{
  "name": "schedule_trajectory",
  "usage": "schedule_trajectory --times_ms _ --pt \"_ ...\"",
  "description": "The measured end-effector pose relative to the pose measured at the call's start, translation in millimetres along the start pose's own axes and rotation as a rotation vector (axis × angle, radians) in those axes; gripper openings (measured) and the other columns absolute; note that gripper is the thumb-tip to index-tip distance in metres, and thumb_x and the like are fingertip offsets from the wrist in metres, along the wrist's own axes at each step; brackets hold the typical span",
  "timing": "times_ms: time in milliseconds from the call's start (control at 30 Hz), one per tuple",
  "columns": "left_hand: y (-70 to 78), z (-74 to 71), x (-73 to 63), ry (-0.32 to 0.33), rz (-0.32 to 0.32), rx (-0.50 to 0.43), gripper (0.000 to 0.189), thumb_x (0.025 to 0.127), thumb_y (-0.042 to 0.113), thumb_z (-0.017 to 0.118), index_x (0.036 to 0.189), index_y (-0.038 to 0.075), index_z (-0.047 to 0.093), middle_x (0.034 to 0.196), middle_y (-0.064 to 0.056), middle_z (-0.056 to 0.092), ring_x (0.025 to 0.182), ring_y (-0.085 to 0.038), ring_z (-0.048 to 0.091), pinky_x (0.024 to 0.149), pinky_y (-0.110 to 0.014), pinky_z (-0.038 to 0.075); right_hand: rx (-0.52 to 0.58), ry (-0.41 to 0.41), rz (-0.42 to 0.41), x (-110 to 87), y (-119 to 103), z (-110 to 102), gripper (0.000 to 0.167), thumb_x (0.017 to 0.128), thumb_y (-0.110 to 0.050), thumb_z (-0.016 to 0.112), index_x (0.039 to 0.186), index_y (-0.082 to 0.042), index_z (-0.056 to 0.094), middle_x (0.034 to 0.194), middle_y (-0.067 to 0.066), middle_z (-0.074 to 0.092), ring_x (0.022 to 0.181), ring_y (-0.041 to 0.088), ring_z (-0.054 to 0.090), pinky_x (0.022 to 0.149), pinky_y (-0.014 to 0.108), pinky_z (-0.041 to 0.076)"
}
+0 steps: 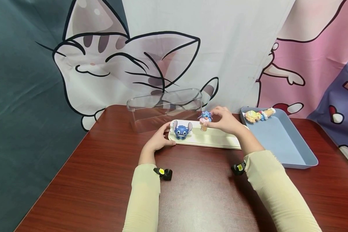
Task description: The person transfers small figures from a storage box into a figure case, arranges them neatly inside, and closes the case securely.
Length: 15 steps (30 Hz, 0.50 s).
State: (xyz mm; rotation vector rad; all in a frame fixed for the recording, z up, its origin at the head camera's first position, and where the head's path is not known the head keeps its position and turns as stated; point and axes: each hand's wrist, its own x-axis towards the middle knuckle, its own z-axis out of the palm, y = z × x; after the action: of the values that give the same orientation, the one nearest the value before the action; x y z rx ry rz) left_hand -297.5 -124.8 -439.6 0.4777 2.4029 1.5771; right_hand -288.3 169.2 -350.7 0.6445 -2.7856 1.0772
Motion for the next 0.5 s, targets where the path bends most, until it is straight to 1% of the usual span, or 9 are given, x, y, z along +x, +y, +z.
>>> schedule_trajectory --times_ms 167,300,433,500 --pt "-0.8 -0.1 0.2 0.012 -0.007 0.032 0.098 0.068 0.003 0.080 0.146 0.013 0.023 0.140 -0.012 0.036 0.124 -0.025 0.038 0.102 -0.039 0.032 -0.001 0.002 -0.014 -0.2 1.2 3.0 0.033 0.073 -0.026 0.078 0.094 -0.004 0.063 0.101 0.008 0.056 0.106 0.030 0.037 0.093 0.046 0.022" --pt "-2.1 0.4 0.5 0.017 0.008 0.036 0.096 0.068 0.004 0.080 0.146 0.011 0.024 0.138 -0.012 0.038 0.123 -0.025 0.039 0.101 -0.039 0.033 0.003 0.007 -0.015 -0.1 3.0 5.9 0.033 0.072 -0.024 0.079 0.093 -0.003 0.064 0.100 0.009 0.057 0.106 0.031 0.037 0.094 0.046 0.020" --pt "-1.9 0.6 1.0 0.017 0.017 0.035 0.096 0.067 0.003 0.080 0.146 0.010 0.025 0.138 -0.013 0.038 0.123 -0.025 0.038 0.101 -0.040 0.033 -0.003 0.006 -0.016 0.3 4.5 8.7 0.031 0.071 -0.024 0.079 0.091 -0.004 0.065 0.108 0.009 0.056 0.110 0.031 0.036 0.095 0.046 0.020" --pt "-2.0 0.7 1.8 0.017 0.015 0.033 0.097 0.067 0.003 0.080 0.146 0.011 0.025 0.138 -0.013 0.038 0.123 -0.025 0.038 0.101 -0.040 0.033 -0.002 0.001 -0.022 0.4 4.3 10.0 0.030 0.071 -0.025 0.079 0.089 -0.005 0.065 0.114 0.009 0.055 0.114 0.032 0.034 0.097 0.048 0.017"
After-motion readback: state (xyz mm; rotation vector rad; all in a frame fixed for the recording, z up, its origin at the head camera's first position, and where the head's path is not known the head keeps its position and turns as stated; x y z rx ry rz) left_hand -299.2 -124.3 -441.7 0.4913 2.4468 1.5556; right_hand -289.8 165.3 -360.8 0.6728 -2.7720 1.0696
